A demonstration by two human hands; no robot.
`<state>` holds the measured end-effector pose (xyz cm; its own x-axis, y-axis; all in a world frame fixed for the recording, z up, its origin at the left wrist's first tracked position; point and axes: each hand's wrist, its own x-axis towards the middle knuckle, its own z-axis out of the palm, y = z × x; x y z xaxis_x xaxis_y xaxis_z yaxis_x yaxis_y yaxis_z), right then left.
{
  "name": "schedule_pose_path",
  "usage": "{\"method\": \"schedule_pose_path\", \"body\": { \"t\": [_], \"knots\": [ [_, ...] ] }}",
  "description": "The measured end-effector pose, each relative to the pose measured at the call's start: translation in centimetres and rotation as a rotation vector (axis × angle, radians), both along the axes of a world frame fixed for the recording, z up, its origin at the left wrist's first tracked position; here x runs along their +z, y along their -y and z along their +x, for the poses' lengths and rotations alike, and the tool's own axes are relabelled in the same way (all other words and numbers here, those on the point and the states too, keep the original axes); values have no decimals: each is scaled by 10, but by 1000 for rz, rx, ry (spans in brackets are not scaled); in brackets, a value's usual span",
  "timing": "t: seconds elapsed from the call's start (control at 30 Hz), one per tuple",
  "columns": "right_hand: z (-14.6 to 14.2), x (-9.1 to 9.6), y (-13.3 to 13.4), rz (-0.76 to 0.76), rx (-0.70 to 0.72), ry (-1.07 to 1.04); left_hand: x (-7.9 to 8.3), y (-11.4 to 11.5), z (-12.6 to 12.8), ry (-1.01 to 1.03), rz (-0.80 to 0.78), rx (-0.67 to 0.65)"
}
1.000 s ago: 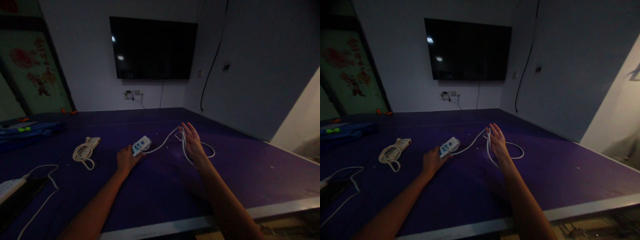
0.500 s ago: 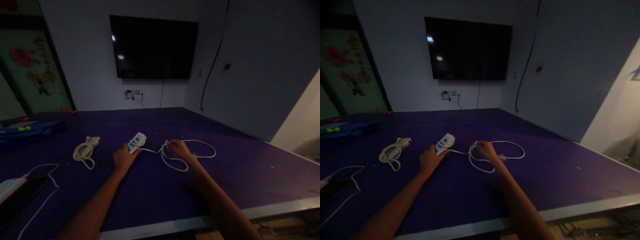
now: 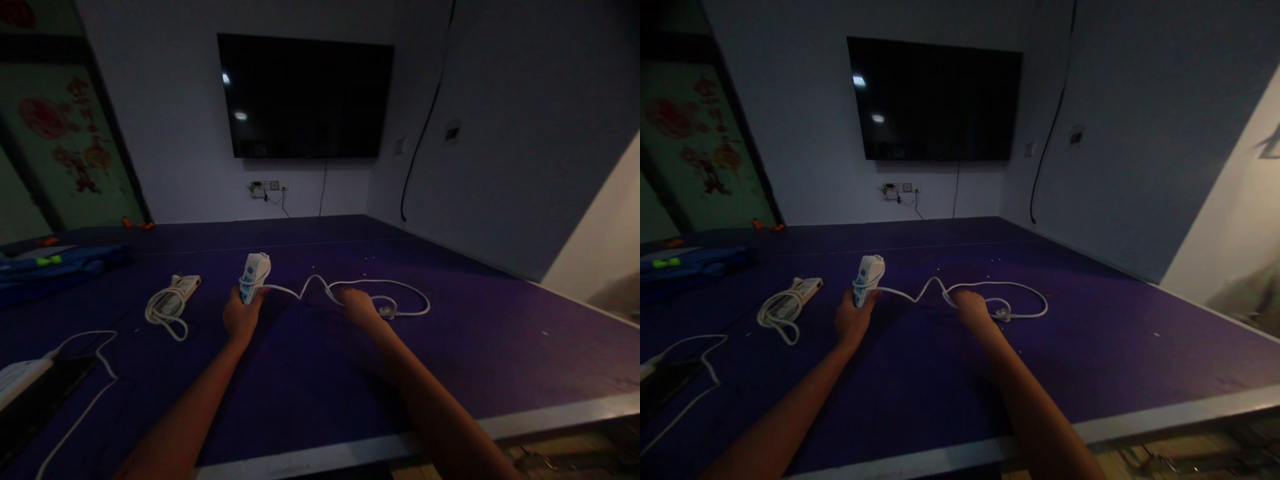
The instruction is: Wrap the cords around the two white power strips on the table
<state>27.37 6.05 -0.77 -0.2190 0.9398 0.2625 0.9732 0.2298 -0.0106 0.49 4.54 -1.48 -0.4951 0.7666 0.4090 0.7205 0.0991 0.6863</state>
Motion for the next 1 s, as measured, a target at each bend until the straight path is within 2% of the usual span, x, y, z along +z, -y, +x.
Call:
{"method": "schedule_pose_path", "body": {
  "t": [0.1, 0.23, 0.33, 0.43, 0.6, 0.73, 0.9, 1.0],
  "knots": [
    [6, 6, 0, 52, -198, -9, 0, -1, -2, 115, 42, 29],
    [21, 1, -4, 91, -417, -56, -1, 1, -2, 91, 66, -6],
    [36, -10, -10, 82, -517, -71, -2, 3, 2, 18, 79, -66],
    [48, -19, -17, 104, -524, -75, -4, 5, 6, -18, 79, -123],
    [57, -22, -23, 89, -429, -111, -6, 5, 9, -105, 86, -176],
    [60, -20, -23, 92, -269, -90, -8, 4, 8, -192, 106, -179],
    [39, -10, -19, 164, 43, -160, -10, 3, 8, -308, 123, -200],
    [13, -4, -9, 66, 319, -192, -9, 4, 9, -358, 121, -224]
  ]
}}
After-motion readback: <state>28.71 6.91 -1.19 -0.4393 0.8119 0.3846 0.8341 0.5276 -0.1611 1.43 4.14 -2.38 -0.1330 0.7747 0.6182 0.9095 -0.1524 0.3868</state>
